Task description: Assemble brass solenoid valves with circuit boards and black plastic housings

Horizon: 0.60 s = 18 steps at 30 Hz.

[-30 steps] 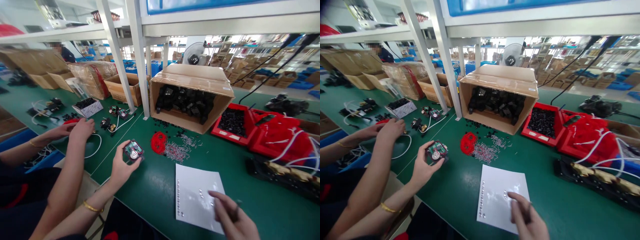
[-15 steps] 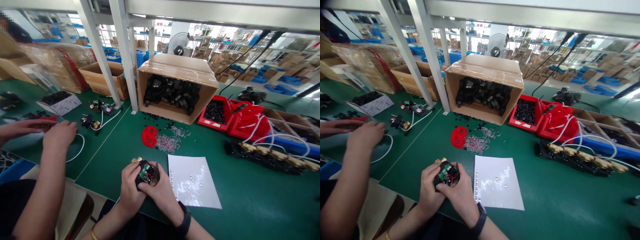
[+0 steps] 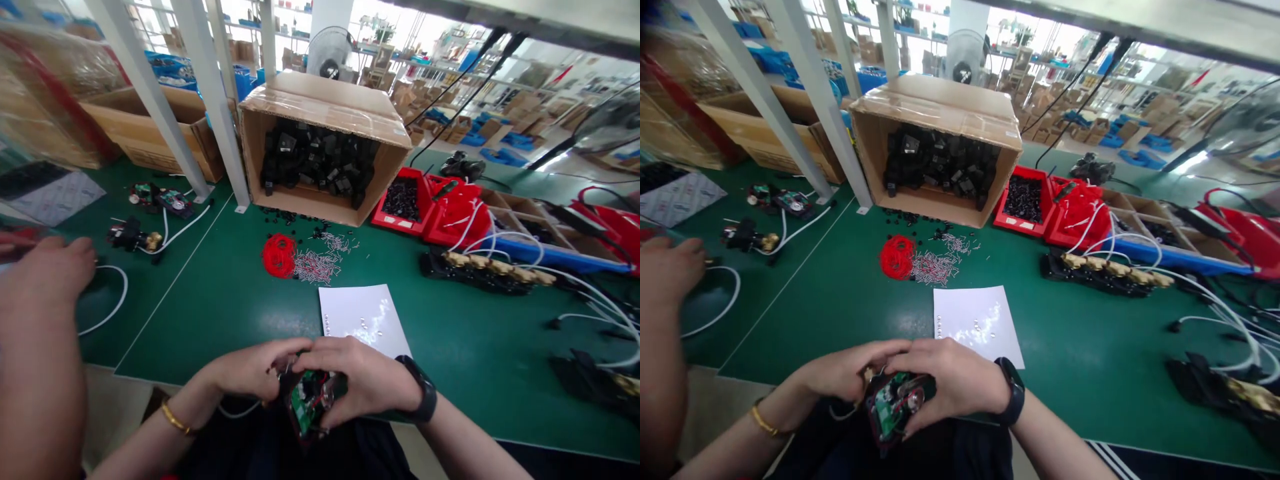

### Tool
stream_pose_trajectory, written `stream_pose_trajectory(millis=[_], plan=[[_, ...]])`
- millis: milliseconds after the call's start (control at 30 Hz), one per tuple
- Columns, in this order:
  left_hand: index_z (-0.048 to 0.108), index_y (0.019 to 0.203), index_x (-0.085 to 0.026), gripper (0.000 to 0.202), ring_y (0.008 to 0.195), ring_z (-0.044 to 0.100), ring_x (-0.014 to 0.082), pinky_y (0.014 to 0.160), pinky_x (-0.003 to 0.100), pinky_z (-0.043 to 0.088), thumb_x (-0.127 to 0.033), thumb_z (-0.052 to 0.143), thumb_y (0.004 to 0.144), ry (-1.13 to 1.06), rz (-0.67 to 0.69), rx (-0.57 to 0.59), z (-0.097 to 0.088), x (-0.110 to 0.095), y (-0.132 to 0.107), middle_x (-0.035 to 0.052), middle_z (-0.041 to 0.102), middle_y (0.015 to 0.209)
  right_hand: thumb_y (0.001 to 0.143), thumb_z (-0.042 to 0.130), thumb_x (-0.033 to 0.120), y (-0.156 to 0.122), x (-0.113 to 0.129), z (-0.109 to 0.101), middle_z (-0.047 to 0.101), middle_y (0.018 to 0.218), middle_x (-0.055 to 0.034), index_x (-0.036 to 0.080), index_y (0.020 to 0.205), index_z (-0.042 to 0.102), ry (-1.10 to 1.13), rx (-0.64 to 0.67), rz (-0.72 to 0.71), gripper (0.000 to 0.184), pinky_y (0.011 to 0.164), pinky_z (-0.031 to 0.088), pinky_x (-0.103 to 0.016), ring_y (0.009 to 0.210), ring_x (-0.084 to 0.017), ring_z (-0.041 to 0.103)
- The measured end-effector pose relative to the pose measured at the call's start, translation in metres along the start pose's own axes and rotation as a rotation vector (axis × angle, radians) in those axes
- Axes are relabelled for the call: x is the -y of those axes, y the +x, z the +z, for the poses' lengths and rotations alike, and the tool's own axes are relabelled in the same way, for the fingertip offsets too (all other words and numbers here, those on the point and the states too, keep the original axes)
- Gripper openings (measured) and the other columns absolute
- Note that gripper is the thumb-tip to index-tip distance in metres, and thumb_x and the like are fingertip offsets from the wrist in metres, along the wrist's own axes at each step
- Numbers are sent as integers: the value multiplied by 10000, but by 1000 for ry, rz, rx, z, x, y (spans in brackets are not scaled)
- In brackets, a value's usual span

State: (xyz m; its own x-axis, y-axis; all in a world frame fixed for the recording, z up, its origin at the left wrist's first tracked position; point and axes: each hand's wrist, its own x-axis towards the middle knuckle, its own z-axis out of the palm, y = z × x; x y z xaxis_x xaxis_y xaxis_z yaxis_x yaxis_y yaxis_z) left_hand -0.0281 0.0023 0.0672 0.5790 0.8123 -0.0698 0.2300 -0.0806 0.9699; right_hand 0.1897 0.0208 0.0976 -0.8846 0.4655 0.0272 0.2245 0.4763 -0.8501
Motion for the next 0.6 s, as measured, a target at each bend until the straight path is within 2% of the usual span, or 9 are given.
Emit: stream_pose_trajectory(millis=[67, 100, 233, 300, 367, 433, 467, 533, 600], plan=[[570, 1163, -222, 716, 892, 646, 263, 763, 363, 531, -630, 649, 580, -15, 6, 173, 11, -4, 2, 65, 677, 1029, 717, 717, 328, -4, -2, 0, 636, 1076, -39, 283, 1228, 554, 3, 42, 19, 538, 790, 469, -272, 935, -192, 602], [526, 1212, -215, 751, 966, 622, 279, 827, 383, 508, -562, 696, 568, 12, 3, 203, 16, -6, 2, 79, 648, 1106, 723, 710, 327, -5, -4, 2, 629, 1088, -42, 282, 1229, 553, 16, 36, 38, 531, 798, 469, -275, 950, -193, 598], [481, 1226, -245, 785, 1053, 574, 306, 899, 423, 456, -384, 773, 511, 257, -62, -2, 32, -6, -3, 76, 606, 1169, 700, 730, 357, -14, -21, 15, 630, 1087, -42, 257, 1204, 577, 124, -110, 88, 536, 840, 456, -298, 974, -196, 585], [508, 1165, -252, 634, 980, 599, 280, 849, 398, 473, -339, 723, 575, 242, -99, -83, 30, -1, -4, 56, 625, 1097, 693, 731, 417, -24, -31, 21, 655, 1002, -36, 242, 1158, 611, 219, -320, 191, 512, 716, 483, -276, 780, -160, 602], [502, 1131, -242, 538, 895, 613, 249, 771, 354, 490, -342, 668, 629, 106, -130, -166, 21, 7, -4, 47, 627, 1031, 765, 624, 526, -37, -41, 26, 668, 869, -38, 201, 1036, 665, 389, -659, 345, 425, 516, 451, -238, 512, -99, 499], [466, 1150, -229, 558, 847, 611, 231, 692, 310, 494, -377, 644, 642, -68, -158, -208, 11, 14, 0, 49, 615, 1008, 847, 429, 616, -51, -50, 31, 658, 779, -61, 157, 841, 689, 589, -995, 434, 528, 429, 405, -234, 421, -80, 410], [457, 1158, -225, 573, 840, 606, 227, 671, 297, 492, -391, 639, 640, -125, -168, -204, 7, 16, 2, 50, 609, 1001, 864, 350, 642, -57, -54, 34, 649, 747, -72, 146, 749, 677, 662, -1116, 450, 605, 434, 411, -237, 434, -87, 428], [486, 1137, -221, 563, 859, 594, 229, 688, 300, 493, -395, 647, 627, -126, -165, -112, 4, 16, 9, 49, 598, 999, 852, 280, 690, -67, -60, 44, 590, 609, -54, 145, 627, 637, 753, -1228, 486, 690, 438, 412, -230, 457, -100, 458], [551, 1068, -221, 515, 921, 578, 246, 769, 335, 489, -391, 679, 599, -24, -128, 44, 9, 11, 17, 55, 583, 1048, 842, 238, 715, -72, -64, 57, 452, 441, 9, 149, 589, 602, 807, -1236, 557, 718, 371, 340, -202, 381, -84, 391]])
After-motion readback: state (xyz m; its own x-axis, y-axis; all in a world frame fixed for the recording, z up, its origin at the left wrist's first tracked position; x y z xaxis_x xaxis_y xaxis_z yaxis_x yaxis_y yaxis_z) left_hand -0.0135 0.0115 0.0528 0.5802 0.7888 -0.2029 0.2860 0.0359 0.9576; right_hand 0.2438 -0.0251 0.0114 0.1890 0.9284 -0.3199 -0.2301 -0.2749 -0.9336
